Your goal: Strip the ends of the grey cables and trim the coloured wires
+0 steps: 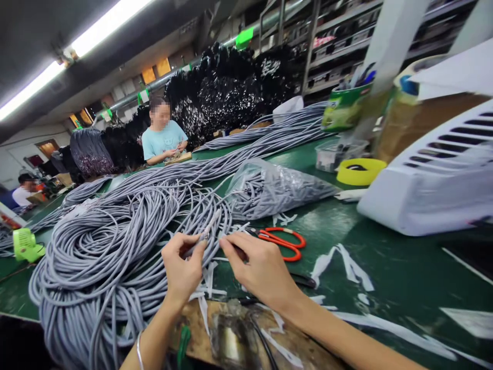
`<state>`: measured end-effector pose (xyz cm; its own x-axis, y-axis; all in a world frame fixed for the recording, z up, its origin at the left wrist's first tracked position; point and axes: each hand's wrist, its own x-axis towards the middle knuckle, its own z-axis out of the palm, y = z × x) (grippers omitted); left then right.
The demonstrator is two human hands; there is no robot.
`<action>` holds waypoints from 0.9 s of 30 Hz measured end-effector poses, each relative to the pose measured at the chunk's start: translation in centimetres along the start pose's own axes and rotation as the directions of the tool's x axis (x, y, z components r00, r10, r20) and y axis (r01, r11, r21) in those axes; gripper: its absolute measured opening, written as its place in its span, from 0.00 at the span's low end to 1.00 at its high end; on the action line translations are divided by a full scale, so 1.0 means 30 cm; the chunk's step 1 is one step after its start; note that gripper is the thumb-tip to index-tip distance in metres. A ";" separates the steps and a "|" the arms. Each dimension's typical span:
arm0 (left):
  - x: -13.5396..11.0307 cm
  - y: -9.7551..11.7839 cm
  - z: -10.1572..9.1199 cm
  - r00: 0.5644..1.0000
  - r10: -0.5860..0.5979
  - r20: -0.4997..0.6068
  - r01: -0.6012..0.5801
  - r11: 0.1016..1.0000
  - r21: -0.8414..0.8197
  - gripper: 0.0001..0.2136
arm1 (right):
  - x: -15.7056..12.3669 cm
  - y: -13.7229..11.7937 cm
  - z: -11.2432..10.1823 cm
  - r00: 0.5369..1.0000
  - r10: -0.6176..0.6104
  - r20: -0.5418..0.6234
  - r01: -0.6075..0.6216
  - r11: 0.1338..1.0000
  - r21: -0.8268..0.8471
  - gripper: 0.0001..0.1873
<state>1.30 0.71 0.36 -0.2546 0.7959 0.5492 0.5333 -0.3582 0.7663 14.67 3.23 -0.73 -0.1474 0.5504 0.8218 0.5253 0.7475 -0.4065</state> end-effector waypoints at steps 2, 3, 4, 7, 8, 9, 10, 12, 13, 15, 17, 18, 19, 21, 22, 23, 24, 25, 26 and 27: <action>-0.001 0.001 -0.006 0.998 0.061 -0.009 -0.060 0.997 0.051 0.05 | 0.002 0.002 0.004 1.000 0.007 0.016 -0.007 1.000 0.008 0.19; -0.002 0.000 -0.008 0.996 0.087 -0.011 -0.086 0.993 0.078 0.05 | 0.000 -0.001 0.006 1.000 0.011 0.020 -0.011 1.000 0.012 0.19; -0.004 -0.001 -0.009 0.994 0.109 -0.009 -0.108 0.989 0.097 0.05 | -0.003 -0.005 0.007 1.000 0.014 0.025 -0.015 1.000 0.018 0.19; -0.007 -0.006 -0.010 0.988 0.153 -0.001 -0.152 0.980 0.128 0.05 | -0.010 -0.013 0.008 0.999 0.025 0.031 -0.026 0.999 0.032 0.19; -0.008 -0.007 -0.010 0.986 0.164 0.001 -0.163 0.978 0.134 0.05 | -0.011 -0.014 0.008 0.999 0.025 0.034 -0.026 0.999 0.038 0.19; -0.008 -0.008 -0.011 0.984 0.176 0.001 -0.174 0.975 0.138 0.05 | -0.011 -0.013 0.007 0.999 0.025 0.035 -0.027 0.999 0.043 0.19; -0.009 -0.007 -0.011 0.982 0.188 -0.001 -0.186 0.972 0.142 0.04 | -0.010 -0.013 0.007 0.999 0.024 0.035 -0.026 0.998 0.049 0.19; -0.008 -0.005 -0.013 0.978 0.210 -0.007 -0.207 0.967 0.149 0.04 | -0.009 -0.011 0.007 0.999 0.019 0.032 -0.021 0.998 0.058 0.19; -0.009 -0.003 -0.014 0.976 0.219 -0.008 -0.215 0.964 0.153 0.04 | -0.009 -0.010 0.007 0.999 0.018 0.027 -0.019 0.998 0.061 0.19; -0.010 -0.001 -0.016 0.973 0.232 -0.010 -0.227 0.959 0.168 0.03 | -0.009 -0.010 0.007 1.000 0.013 0.020 -0.014 0.998 0.059 0.19; -0.013 0.001 -0.015 0.969 0.245 -0.008 -0.239 0.953 0.188 0.03 | -0.009 -0.011 0.005 1.000 0.009 0.015 -0.010 0.999 0.049 0.19; -0.015 0.001 -0.014 0.966 0.259 -0.004 -0.253 0.947 0.198 0.03 | -0.009 -0.010 0.004 1.000 0.005 0.016 -0.006 0.999 0.043 0.19; -0.018 0.001 -0.013 0.960 0.279 0.004 -0.274 0.939 0.210 0.03 | -0.008 -0.010 0.003 1.000 0.002 0.019 -0.003 0.999 0.035 0.19; -0.023 0.001 -0.008 0.942 0.334 0.031 -0.332 0.914 0.235 0.04 | -0.009 -0.008 0.004 1.000 -0.002 0.031 0.001 1.000 0.015 0.20; -0.025 0.002 -0.005 0.933 0.357 0.048 -0.357 0.900 0.250 0.04 | -0.010 -0.006 0.006 0.999 -0.002 0.039 0.002 1.000 0.002 0.20; -0.027 0.003 -0.002 0.927 0.368 0.065 -0.372 0.890 0.264 0.05 | -0.012 -0.006 0.008 0.999 -0.003 0.044 0.004 1.000 -0.011 0.20; -0.027 0.005 0.002 0.926 0.368 0.079 -0.376 0.885 0.274 0.05 | -0.015 -0.005 0.011 0.999 -0.008 0.041 0.009 1.000 -0.023 0.20; -0.026 0.007 0.004 0.930 0.357 0.087 -0.367 0.887 0.279 0.06 | -0.019 -0.005 0.015 0.999 -0.020 0.030 0.021 0.999 -0.036 0.21; -0.024 0.009 0.007 0.936 0.341 0.089 -0.352 0.893 0.279 0.06 | -0.023 -0.005 0.018 0.999 -0.040 0.010 0.041 0.998 -0.049 0.21; -0.023 0.011 0.008 0.942 0.324 0.087 -0.336 0.902 0.273 0.06 | -0.026 -0.006 0.021 0.998 -0.068 -0.019 0.066 0.996 -0.064 0.20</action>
<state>1.85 0.17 0.16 0.0032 0.6759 0.7370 0.7865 -0.4569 0.4156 14.18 2.90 -1.56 -0.1663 0.4912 0.8550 0.5673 0.7569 -0.3245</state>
